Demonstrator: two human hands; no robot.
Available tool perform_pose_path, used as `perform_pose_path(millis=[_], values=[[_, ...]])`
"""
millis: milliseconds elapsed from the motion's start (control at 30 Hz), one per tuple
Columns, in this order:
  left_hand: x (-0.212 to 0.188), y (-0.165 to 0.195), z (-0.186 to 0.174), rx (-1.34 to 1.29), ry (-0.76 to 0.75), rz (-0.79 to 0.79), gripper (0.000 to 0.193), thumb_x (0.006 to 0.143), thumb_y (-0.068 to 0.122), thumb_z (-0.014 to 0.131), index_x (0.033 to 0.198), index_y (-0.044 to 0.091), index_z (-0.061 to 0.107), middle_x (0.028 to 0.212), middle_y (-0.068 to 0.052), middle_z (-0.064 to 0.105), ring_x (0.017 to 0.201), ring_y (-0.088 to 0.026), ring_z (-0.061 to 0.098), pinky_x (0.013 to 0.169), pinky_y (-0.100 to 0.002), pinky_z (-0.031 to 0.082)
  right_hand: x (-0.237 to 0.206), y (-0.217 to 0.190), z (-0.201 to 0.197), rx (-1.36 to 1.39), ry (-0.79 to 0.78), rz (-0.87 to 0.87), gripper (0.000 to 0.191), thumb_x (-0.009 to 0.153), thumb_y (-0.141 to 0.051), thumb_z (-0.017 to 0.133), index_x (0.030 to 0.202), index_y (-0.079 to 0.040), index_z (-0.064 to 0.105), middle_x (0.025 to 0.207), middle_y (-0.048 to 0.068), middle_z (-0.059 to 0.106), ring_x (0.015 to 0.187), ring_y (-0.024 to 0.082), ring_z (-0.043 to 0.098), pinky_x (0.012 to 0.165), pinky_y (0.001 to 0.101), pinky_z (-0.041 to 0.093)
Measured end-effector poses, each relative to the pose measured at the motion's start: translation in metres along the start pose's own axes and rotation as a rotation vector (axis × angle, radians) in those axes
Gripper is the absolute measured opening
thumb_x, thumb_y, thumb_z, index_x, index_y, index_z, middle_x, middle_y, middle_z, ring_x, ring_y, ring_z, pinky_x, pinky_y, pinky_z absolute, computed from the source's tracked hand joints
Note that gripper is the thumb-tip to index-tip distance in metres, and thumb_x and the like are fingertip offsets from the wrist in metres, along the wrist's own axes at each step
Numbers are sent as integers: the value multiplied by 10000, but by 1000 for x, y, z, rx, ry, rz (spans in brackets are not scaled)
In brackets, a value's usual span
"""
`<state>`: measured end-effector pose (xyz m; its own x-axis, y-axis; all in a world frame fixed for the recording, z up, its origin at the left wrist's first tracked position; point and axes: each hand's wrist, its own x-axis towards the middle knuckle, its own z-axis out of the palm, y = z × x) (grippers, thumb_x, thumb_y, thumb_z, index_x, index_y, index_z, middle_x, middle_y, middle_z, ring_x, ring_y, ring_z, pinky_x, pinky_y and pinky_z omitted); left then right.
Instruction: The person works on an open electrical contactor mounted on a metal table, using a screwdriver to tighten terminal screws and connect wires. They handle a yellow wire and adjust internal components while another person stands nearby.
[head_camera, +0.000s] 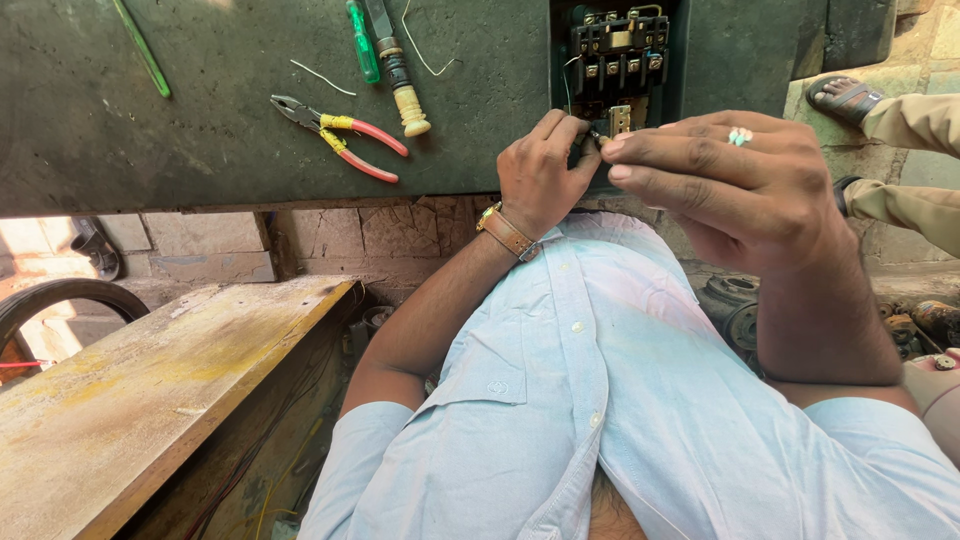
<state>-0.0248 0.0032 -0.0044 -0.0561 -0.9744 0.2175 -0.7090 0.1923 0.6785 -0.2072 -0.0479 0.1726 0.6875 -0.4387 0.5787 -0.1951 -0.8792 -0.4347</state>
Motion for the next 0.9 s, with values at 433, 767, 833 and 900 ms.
perform_pose_path(millis=[433,767,833,900], values=[[-9,22,-51,-195,47,-68,124,934,94,723,1046,89,669,1020,-41,670,850,-193,727,722,-314,584,-4,-2,14,-99,48,190,336,925,3,731,1258,-35,711,1178,221,684,972,297,729,806,402,621],[-13,15,-60,-1395,-464,-779,310,941,73,516,1232,-17,457,1134,-143,533,961,-286,761,669,-358,671,21,17,24,145,-190,30,440,875,62,654,1302,-41,677,1193,173,721,942,276,723,785,413,590],[-17,10,-58,-1468,-433,-804,328,930,60,442,1251,-3,422,1204,-192,553,1058,-294,743,769,-379,687,25,20,28,158,-174,-16,382,910,0,675,1289,-41,666,1216,183,702,975,286,723,803,417,592],[-24,7,-54,-1543,-382,-825,361,873,37,415,1232,3,422,1173,-206,557,1027,-304,734,805,-405,670,29,22,31,172,-171,-52,346,924,-34,676,1270,-22,660,1234,203,693,1012,305,727,831,421,604]])
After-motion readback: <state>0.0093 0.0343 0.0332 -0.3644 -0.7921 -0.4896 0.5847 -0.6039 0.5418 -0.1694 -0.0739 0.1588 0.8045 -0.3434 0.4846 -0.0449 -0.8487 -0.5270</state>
